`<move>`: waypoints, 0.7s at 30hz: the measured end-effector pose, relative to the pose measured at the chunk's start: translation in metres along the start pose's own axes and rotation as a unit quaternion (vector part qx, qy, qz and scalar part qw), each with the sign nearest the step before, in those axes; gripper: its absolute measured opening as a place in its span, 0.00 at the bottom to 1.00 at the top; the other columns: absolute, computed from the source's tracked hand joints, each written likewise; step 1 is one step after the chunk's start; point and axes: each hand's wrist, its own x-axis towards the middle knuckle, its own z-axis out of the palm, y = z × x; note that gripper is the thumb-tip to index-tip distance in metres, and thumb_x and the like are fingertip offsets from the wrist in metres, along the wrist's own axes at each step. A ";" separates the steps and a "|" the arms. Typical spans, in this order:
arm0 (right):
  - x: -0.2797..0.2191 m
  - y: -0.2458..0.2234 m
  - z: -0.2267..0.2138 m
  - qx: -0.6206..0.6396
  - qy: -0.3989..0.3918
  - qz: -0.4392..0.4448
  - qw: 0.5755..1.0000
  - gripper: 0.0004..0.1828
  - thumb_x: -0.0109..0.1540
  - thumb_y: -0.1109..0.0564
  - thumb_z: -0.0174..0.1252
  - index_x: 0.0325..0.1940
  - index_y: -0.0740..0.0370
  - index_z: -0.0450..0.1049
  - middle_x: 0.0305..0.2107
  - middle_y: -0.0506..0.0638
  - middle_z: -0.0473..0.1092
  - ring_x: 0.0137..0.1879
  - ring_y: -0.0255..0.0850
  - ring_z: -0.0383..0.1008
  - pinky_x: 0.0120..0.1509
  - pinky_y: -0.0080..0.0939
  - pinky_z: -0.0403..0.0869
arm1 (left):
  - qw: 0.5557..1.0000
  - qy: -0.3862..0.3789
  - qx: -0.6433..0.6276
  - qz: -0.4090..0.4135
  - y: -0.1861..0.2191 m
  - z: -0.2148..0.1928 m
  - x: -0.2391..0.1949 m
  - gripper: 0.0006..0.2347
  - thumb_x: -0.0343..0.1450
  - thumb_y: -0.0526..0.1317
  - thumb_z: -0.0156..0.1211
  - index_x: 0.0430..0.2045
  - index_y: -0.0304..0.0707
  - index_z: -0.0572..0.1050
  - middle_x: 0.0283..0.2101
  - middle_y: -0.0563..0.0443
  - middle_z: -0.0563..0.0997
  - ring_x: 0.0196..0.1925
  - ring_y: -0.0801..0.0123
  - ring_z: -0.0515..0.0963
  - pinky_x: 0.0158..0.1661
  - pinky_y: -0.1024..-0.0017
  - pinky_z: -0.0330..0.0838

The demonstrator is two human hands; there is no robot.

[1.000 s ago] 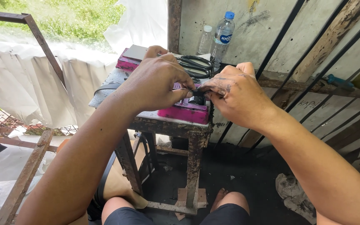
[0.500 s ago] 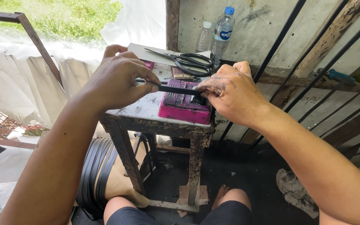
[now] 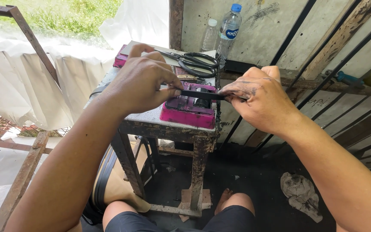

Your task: Applying edge paint to a leather strip using a roller applicator and hanging it to dry with clothespins.

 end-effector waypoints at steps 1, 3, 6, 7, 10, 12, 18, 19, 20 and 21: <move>-0.003 0.003 -0.001 0.000 -0.001 0.000 1.000 0.12 0.64 0.56 0.59 0.46 0.44 0.85 0.39 0.39 0.81 0.52 0.41 0.73 0.59 0.46 0.63 | 1.000 0.000 -0.001 -0.001 0.003 0.002 0.003 0.05 0.67 0.49 0.71 0.33 0.61 0.87 0.36 0.66 0.88 0.44 0.69 0.79 0.59 0.54 0.52; -0.010 0.010 -0.002 -0.042 0.008 0.006 0.999 0.10 0.66 0.51 0.60 0.46 0.38 0.85 0.37 0.35 0.79 0.50 0.37 0.71 0.60 0.49 0.54 | 1.000 -0.006 -0.002 0.012 0.008 0.005 0.008 0.06 0.66 0.47 0.73 0.32 0.56 0.87 0.39 0.64 0.88 0.45 0.67 0.79 0.60 0.52 0.53; -0.019 0.020 -0.003 -0.024 0.027 0.007 0.999 0.09 0.64 0.54 0.62 0.45 0.41 0.85 0.37 0.35 0.79 0.50 0.35 0.72 0.64 0.48 0.53 | 0.999 -0.003 0.000 0.037 0.015 0.008 0.016 0.06 0.67 0.49 0.72 0.34 0.57 0.87 0.36 0.67 0.88 0.45 0.68 0.79 0.60 0.52 0.53; -0.022 0.023 -0.004 -0.023 0.027 0.008 0.999 0.09 0.64 0.54 0.62 0.45 0.41 0.85 0.37 0.35 0.79 0.50 0.35 0.72 0.64 0.48 0.53 | 0.999 -0.004 0.000 0.038 0.018 0.009 0.018 0.06 0.67 0.49 0.72 0.34 0.57 0.87 0.36 0.67 0.88 0.45 0.68 0.79 0.60 0.52 0.53; -0.030 0.028 -0.008 -0.046 0.020 0.016 0.999 0.09 0.64 0.52 0.62 0.45 0.39 0.85 0.39 0.34 0.79 0.52 0.36 0.72 0.63 0.51 0.54 | 0.998 -0.002 -0.002 0.060 0.023 0.014 0.024 0.05 0.68 0.47 0.70 0.32 0.56 0.87 0.36 0.67 0.88 0.43 0.69 0.79 0.59 0.54 0.53; -0.033 0.029 -0.011 -0.020 0.019 0.038 0.999 0.08 0.65 0.53 0.62 0.45 0.40 0.85 0.37 0.33 0.79 0.51 0.34 0.72 0.64 0.47 0.53 | 0.997 0.004 -0.006 0.080 0.025 0.018 0.028 0.06 0.67 0.47 0.71 0.32 0.53 0.87 0.36 0.66 0.88 0.44 0.68 0.78 0.59 0.53 0.53; -0.039 0.049 -0.005 -0.009 0.004 0.062 0.998 0.09 0.65 0.49 0.62 0.47 0.39 0.84 0.35 0.36 0.77 0.52 0.34 0.70 0.67 0.47 0.53 | 0.998 -0.027 -0.006 0.057 0.032 0.019 0.037 0.08 0.68 0.48 0.69 0.34 0.52 0.87 0.37 0.64 0.88 0.47 0.67 0.78 0.60 0.53 0.51; -0.037 0.047 -0.009 -0.009 0.006 0.063 0.998 0.09 0.65 0.49 0.62 0.47 0.39 0.84 0.35 0.36 0.77 0.52 0.34 0.70 0.67 0.47 0.53 | 0.998 -0.027 -0.005 0.058 0.034 0.017 0.037 0.08 0.68 0.48 0.69 0.34 0.52 0.87 0.37 0.64 0.88 0.47 0.67 0.78 0.60 0.53 0.51; -0.036 0.045 -0.013 0.010 -0.029 0.126 0.992 0.10 0.65 0.47 0.61 0.48 0.37 0.84 0.38 0.38 0.74 0.56 0.39 0.66 0.68 0.46 0.53 | 0.998 -0.033 -0.022 0.044 0.035 0.016 0.038 0.08 0.69 0.48 0.67 0.35 0.53 0.87 0.37 0.64 0.88 0.47 0.67 0.78 0.60 0.54 0.51; -0.034 0.042 -0.017 0.029 -0.064 0.188 0.980 0.11 0.65 0.45 0.59 0.49 0.34 0.84 0.41 0.40 0.72 0.61 0.44 0.63 0.70 0.45 0.54 | 0.998 -0.039 -0.039 0.029 0.037 0.014 0.038 0.08 0.70 0.49 0.65 0.36 0.53 0.86 0.37 0.64 0.88 0.47 0.68 0.78 0.59 0.54 0.52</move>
